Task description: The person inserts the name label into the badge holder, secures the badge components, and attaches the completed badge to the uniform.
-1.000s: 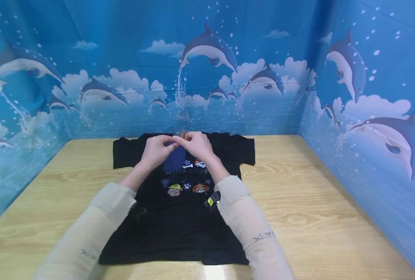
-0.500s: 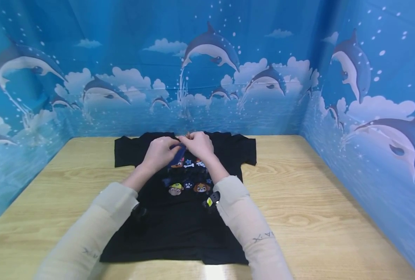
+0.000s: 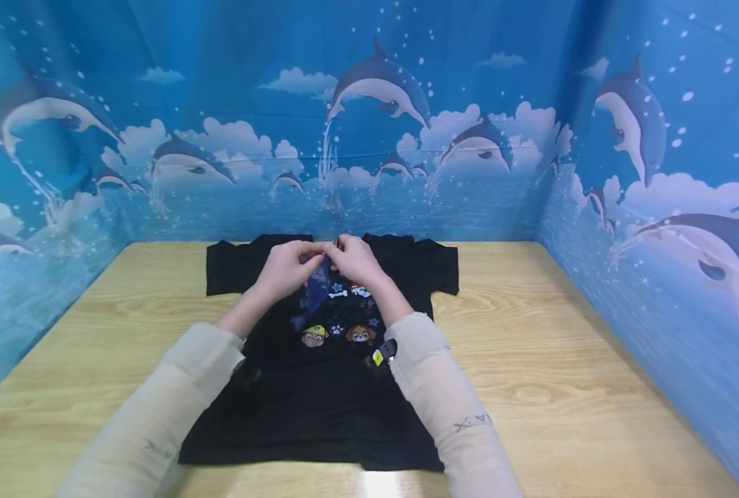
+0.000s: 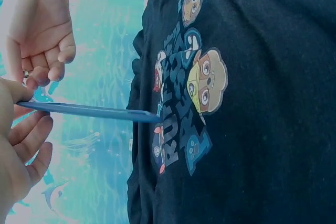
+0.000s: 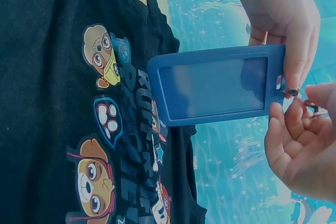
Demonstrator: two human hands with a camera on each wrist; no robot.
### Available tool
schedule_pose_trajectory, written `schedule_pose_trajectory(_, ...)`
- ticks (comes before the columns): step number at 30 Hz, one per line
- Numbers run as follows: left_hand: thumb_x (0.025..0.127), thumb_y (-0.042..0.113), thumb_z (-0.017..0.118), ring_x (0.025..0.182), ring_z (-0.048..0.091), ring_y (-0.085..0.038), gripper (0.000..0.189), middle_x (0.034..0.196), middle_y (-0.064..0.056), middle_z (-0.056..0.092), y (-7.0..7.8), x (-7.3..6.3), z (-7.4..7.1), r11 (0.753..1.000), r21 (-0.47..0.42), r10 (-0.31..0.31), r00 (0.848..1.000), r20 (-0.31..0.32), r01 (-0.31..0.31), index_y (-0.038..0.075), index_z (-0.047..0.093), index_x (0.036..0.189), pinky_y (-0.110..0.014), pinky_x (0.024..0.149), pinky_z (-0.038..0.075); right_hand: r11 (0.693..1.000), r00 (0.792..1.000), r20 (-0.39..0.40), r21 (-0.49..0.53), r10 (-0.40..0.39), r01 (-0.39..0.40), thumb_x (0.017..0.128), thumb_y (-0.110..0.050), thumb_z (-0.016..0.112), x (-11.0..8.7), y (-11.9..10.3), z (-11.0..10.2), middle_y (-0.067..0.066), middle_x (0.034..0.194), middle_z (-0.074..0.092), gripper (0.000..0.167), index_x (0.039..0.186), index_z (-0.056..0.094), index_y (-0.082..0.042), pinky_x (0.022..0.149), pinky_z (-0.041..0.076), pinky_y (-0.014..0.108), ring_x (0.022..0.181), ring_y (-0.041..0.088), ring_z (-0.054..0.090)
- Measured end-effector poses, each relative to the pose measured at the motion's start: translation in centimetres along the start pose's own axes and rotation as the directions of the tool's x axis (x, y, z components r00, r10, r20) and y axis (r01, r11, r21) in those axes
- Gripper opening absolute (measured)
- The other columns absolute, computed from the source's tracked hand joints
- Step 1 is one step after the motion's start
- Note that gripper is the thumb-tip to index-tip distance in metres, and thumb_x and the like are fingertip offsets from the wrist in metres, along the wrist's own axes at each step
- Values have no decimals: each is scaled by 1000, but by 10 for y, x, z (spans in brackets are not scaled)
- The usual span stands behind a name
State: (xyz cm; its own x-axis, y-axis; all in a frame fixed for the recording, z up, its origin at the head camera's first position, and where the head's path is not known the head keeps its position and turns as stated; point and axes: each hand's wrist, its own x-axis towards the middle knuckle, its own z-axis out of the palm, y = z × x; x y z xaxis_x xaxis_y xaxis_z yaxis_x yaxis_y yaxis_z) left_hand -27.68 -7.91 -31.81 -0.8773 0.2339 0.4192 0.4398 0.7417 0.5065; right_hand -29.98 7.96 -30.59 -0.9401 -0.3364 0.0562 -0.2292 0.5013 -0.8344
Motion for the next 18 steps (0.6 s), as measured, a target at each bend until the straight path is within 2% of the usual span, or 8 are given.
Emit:
schedule_pose_trajectory(5,92,20,58,69,56,-17,25,89,-5,63,2,1,-3,1000,-8,-25,1000,9,25,9,67,113,-32,62,45,999,998,61,25,-34,33,100,-30,41,-1,-2,-1,10,83,56,29,97,52,-4,65,49,29,78,25,56)
schedule_pose_trajectory(12,90,18,61,79,54,-18,20,89,-5,59,4,3,-6,999,-37,-37,999,21,37,7,70,104,-33,69,45,996,993,114,88,-28,19,99,-28,42,-1,-2,-4,10,87,55,27,100,52,-3,66,48,30,91,35,55)
schedule_pose_trajectory(18,89,17,62,81,55,-18,17,90,-6,59,5,3,-6,998,-43,-41,999,17,42,5,70,99,-33,71,46,988,998,68,152,-5,-5,98,-21,45,-1,-2,-5,10,87,57,23,100,57,-2,71,48,38,82,25,57)
